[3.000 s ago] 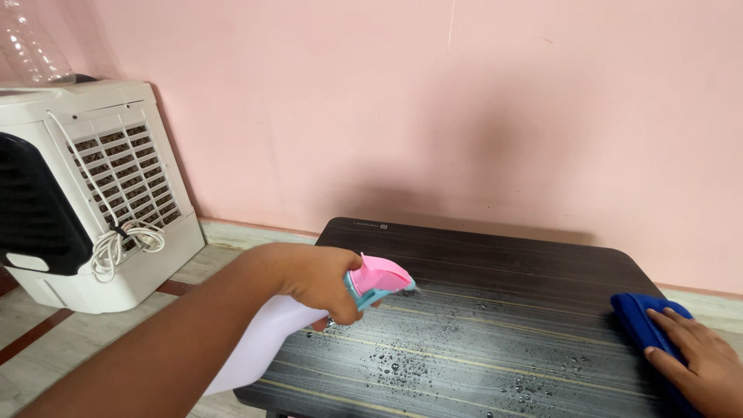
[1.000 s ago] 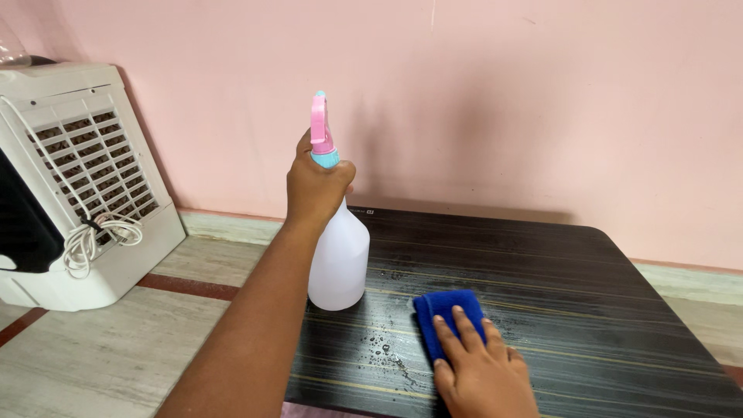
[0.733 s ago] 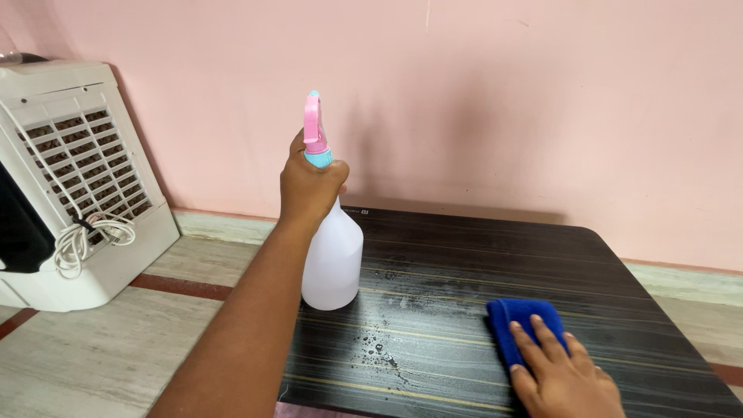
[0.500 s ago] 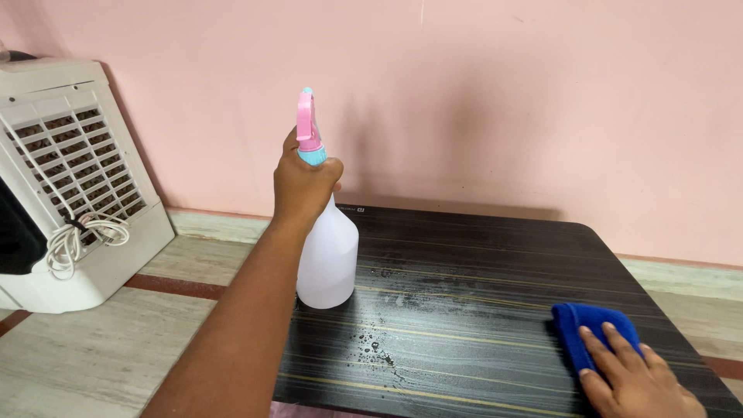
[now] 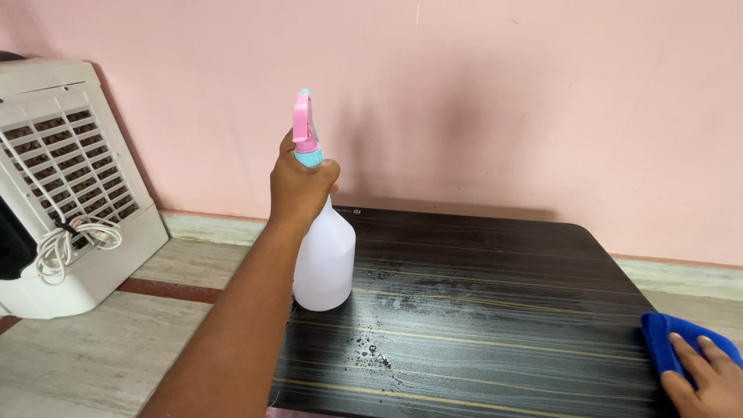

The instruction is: The person folds a blue cloth on a small table, then sprays the table surface with a spray bottle and wipes it with the cloth. The person places the spray bottle and cloth on the floor and moves a small bowl onto the table.

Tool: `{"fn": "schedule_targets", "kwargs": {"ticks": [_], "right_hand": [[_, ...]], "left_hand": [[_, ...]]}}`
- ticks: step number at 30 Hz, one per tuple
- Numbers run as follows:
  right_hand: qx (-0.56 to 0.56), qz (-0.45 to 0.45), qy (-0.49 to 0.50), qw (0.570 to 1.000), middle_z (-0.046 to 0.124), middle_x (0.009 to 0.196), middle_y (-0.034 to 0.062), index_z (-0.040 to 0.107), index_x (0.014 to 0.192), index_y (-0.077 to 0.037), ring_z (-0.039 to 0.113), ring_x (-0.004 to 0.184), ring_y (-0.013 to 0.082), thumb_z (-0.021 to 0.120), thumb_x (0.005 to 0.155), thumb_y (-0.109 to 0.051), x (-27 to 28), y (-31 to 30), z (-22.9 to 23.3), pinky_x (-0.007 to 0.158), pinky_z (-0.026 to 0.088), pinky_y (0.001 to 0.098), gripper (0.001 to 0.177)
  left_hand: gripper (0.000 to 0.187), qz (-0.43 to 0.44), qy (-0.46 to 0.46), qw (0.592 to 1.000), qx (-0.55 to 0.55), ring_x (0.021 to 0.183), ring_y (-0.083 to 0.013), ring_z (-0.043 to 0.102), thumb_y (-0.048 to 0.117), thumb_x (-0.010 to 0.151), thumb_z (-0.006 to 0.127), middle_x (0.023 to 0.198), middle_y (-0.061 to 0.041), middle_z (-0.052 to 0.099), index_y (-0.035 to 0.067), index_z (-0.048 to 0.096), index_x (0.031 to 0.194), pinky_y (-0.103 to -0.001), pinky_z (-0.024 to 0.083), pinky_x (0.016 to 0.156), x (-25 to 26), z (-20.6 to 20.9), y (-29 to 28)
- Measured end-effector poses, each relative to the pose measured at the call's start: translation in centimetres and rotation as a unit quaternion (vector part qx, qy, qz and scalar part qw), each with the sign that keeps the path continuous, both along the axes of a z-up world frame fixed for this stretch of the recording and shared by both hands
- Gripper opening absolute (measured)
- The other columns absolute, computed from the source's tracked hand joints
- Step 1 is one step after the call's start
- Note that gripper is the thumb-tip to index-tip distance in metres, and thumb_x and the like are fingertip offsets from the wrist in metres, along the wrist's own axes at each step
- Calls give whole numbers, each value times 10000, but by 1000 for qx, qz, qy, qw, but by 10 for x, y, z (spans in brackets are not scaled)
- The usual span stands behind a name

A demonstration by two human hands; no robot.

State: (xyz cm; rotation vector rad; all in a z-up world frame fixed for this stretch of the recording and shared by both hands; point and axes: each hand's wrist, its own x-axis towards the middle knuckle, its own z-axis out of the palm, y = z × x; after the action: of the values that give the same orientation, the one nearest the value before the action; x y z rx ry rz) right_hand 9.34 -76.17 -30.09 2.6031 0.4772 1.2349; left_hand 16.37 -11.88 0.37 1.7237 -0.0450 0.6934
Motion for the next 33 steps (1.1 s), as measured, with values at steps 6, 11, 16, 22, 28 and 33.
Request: {"fn": "schedule_targets", "kwargs": {"ticks": [6,11,16,22,28,33], "right_hand": [[-211,-404,382,804,214,1738,10,510,1355,-464,258,1585,328,420,1022,-539,2,100,92,1216,318,582,353],[241,-367,387,811,102,1735,-26,206,1619,-439,192,1533,433,355,934,-598,22,180,133,1189,279,626,718],[239,-323,410,819,102,1734,-26,195,1632,-394,177,1558,397,346,965,-511,33,260,148,1193,290,627,694],[221,-235,434,841,103,1727,6,197,1631,-339,155,1561,380,340,966,-439,22,359,166,1204,263,620,687],[161,-131,465,861,109,1703,61,180,1622,-291,126,1544,416,329,1002,-445,0,441,176,1209,214,602,656],[129,-73,449,881,165,1685,84,227,1605,-296,163,1529,419,375,1013,-500,6,444,175,1207,200,606,643]], "left_hand": [[732,3,1,1000,-4,660,-153,716,131,769,607,864,-60,679,78,433,1478,-316,583,662,5,0,-1],[718,3,-21,1000,-1,649,-154,714,133,772,614,857,-65,678,62,447,1466,-311,587,650,6,-1,-2],[715,8,2,1000,-9,649,-153,717,130,763,606,861,-62,674,71,456,1459,-310,598,661,5,-1,-2],[705,8,-19,1000,-15,668,-153,714,132,755,604,857,-60,670,71,481,1447,-309,620,664,6,0,-3],[708,10,-45,999,9,662,-137,696,116,757,612,811,-61,686,63,481,1452,-304,583,653,9,-5,-1],[703,15,-42,999,14,627,-129,678,116,757,612,745,-48,685,73,491,1449,-296,571,634,15,-7,-1]]}}
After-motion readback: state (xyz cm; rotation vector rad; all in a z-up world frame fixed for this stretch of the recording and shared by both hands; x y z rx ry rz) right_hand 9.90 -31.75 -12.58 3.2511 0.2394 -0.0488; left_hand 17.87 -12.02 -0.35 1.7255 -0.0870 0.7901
